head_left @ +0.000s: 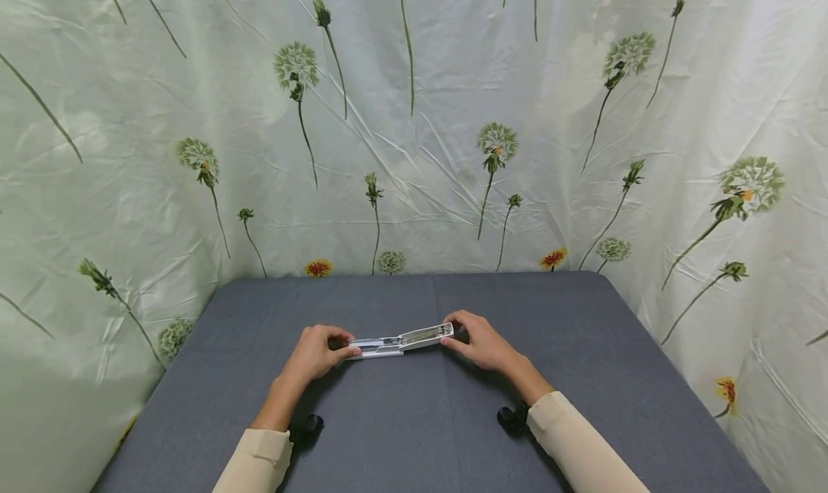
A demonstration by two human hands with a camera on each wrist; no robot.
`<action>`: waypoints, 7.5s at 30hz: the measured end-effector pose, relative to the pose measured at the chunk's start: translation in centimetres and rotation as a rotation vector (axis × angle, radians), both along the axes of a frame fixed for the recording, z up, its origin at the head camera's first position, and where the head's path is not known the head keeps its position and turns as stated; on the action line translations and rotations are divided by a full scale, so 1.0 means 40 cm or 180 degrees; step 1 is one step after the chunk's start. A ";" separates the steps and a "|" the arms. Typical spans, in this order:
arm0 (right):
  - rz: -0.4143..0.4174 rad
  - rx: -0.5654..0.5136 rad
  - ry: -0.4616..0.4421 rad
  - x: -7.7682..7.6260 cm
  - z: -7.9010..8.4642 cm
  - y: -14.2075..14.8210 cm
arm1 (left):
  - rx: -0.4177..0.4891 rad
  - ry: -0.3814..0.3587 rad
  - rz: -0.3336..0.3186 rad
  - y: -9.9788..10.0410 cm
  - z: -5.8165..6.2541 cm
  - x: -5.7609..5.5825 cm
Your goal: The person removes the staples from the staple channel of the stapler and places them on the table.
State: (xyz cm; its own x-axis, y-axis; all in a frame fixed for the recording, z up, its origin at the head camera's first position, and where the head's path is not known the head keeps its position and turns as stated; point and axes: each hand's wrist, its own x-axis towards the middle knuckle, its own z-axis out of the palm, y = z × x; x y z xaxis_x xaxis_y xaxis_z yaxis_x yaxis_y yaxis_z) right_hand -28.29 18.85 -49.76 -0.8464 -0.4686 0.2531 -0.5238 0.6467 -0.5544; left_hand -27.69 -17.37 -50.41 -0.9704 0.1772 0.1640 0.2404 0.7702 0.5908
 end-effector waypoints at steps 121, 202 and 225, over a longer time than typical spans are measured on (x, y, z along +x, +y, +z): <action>0.0052 -0.0071 0.0397 0.003 0.048 -0.212 | 0.0092 0.0066 0.0026 0.006 -0.006 0.006; -0.0430 0.0234 0.0417 0.031 -0.036 0.154 | 0.0082 0.0081 -0.0024 0.009 -0.002 0.007; -0.0366 0.0436 0.0309 0.029 -0.032 0.157 | 0.0138 0.0088 0.0035 0.006 -0.008 0.010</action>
State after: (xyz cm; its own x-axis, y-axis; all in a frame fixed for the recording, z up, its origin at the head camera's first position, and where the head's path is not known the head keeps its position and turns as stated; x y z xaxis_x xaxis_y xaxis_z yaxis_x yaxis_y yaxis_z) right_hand -27.13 25.13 -51.04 -0.8710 -0.4059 0.2767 -0.4889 0.7712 -0.4077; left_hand -27.30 -17.14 -50.74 -0.9673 0.1585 0.1980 0.2486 0.7467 0.6170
